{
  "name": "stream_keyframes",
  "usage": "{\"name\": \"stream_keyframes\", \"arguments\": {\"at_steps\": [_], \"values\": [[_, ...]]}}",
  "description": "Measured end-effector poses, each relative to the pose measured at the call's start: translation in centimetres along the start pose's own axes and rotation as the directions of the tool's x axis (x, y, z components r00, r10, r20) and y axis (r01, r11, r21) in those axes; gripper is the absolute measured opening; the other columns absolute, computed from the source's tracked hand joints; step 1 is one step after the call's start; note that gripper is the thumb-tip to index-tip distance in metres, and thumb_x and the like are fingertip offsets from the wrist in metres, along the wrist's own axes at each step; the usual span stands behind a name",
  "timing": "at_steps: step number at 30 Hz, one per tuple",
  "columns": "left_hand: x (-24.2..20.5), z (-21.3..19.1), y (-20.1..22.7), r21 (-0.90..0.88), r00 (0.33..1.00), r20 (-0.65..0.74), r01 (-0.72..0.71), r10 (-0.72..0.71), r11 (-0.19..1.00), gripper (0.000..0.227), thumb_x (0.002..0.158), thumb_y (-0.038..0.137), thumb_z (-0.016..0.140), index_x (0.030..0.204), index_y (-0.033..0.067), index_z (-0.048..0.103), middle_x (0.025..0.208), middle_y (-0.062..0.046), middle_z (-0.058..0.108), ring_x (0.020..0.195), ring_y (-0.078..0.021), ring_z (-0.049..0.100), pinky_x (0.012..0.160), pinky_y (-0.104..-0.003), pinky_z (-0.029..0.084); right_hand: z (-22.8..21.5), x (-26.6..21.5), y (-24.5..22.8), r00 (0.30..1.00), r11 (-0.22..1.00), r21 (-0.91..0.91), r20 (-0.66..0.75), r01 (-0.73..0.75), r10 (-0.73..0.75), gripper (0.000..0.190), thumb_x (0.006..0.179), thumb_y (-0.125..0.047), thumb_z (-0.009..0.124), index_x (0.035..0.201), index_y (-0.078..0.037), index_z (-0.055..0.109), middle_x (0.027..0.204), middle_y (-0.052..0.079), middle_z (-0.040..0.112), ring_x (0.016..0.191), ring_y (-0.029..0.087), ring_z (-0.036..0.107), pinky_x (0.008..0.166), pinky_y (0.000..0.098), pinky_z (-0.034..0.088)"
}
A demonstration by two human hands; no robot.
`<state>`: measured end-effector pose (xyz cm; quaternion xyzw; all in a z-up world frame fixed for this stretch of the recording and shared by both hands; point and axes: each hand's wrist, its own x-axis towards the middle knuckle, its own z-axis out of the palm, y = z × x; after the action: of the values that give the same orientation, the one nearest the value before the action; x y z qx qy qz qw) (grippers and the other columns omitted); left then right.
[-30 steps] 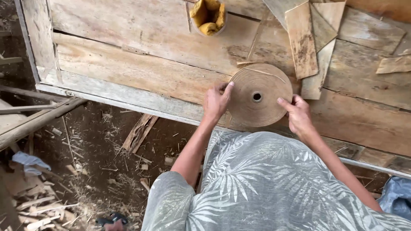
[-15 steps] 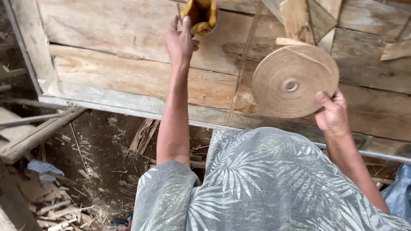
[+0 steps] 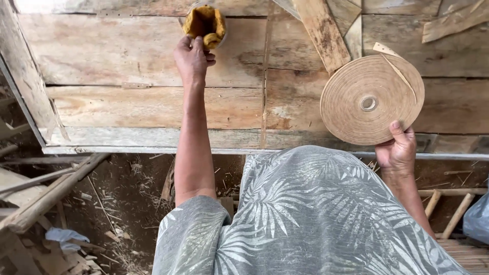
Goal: Trimming thin wood strips with a utility knife and fitting them into gaps on a wooden panel.
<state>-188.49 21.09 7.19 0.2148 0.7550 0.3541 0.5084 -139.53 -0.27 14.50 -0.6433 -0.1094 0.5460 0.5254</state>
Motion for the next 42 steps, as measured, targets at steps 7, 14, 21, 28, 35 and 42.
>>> {"name": "stream_keyframes", "arguments": {"at_steps": [7, 14, 21, 28, 35, 42], "values": [[2.1, -0.2, -3.4, 0.06, 0.988, 0.021, -0.155, 0.154, 0.986, 0.007, 0.078, 0.001, 0.063, 0.078, 0.0083, 0.063, 0.058, -0.002, 0.059, 0.048, -0.0097, 0.055, 0.042, -0.028, 0.056, -3.4, -2.9, 1.4, 0.995, 0.993, 0.11, -0.097, 0.029, -0.019, 0.055, 0.087, -0.021, 0.075, 0.14, -0.02, 0.06, 0.142, 0.006, 0.064, 0.133, 0.028, 0.061, 0.113, 0.0569, 0.053], [-7.4, 4.3, -3.4, 0.021, 0.955, 0.191, -0.237, 0.229, 0.971, 0.024, 0.104, 0.012, 0.05, 0.116, -0.0052, 0.061, 0.073, -0.015, 0.061, 0.055, -0.0214, 0.068, 0.054, -0.037, 0.065, -9.6, -3.6, 4.0, 0.941, 0.951, 0.268, -0.333, 0.154, -0.058, 0.034, 0.09, -0.011, 0.073, 0.122, -0.02, 0.066, 0.112, 0.005, 0.073, 0.107, 0.029, 0.073, 0.105, 0.0551, 0.057], [-19.8, 18.8, -7.6, 0.037, 0.909, 0.384, -0.189, 0.161, 0.981, 0.022, 0.101, 0.005, 0.057, 0.113, -0.0118, 0.064, 0.072, -0.024, 0.066, 0.051, -0.0258, 0.068, 0.051, -0.042, 0.064, -13.7, -6.6, -1.5, 0.916, 0.902, 0.395, -0.401, 0.175, -0.002, 0.034, 0.086, -0.008, 0.076, 0.117, -0.016, 0.066, 0.103, 0.006, 0.072, 0.101, 0.028, 0.074, 0.096, 0.0515, 0.061], [-32.7, 35.4, -11.1, 0.131, 0.842, 0.515, -0.262, 0.16, 0.956, 0.029, 0.1, 0.004, 0.053, 0.117, -0.0173, 0.063, 0.074, -0.026, 0.068, 0.053, -0.0241, 0.067, 0.053, -0.04, 0.064, -30.3, -5.2, -1.0, 0.929, 0.914, 0.379, -0.371, 0.146, 0.006, 0.038, 0.082, -0.011, 0.082, 0.117, -0.012, 0.067, 0.104, 0.009, 0.07, 0.099, 0.029, 0.07, 0.092, 0.0511, 0.06], [-41.2, 47.3, -14.0, 0.087, 0.83, 0.526, -0.269, 0.185, 0.959, 0.028, 0.091, 0.0, 0.054, 0.111, -0.0164, 0.067, 0.063, -0.024, 0.063, 0.046, -0.0262, 0.065, 0.047, -0.041, 0.063, -42.4, -9.0, -10.1, 0.898, 0.938, 0.289, -0.438, 0.19, -0.047, 0.035, 0.083, -0.013, 0.081, 0.115, -0.014, 0.067, 0.1, 0.005, 0.066, 0.096, 0.021, 0.065, 0.088, 0.0448, 0.059], [-47.1, 56.2, -13.1, 0.123, 0.803, 0.563, -0.313, 0.194, 0.942, 0.031, 0.091, 0.002, 0.052, 0.11, -0.0177, 0.065, 0.064, -0.024, 0.062, 0.047, -0.0257, 0.065, 0.048, -0.041, 0.063, -50.4, -6.3, -12.6, 0.867, 0.895, 0.334, -0.487, 0.295, -0.104, 0.024, 0.083, -0.015, 0.083, 0.103, -0.016, 0.069, 0.092, 0.003, 0.065, 0.091, 0.02, 0.066, 0.084, 0.0403, 0.061]]}}
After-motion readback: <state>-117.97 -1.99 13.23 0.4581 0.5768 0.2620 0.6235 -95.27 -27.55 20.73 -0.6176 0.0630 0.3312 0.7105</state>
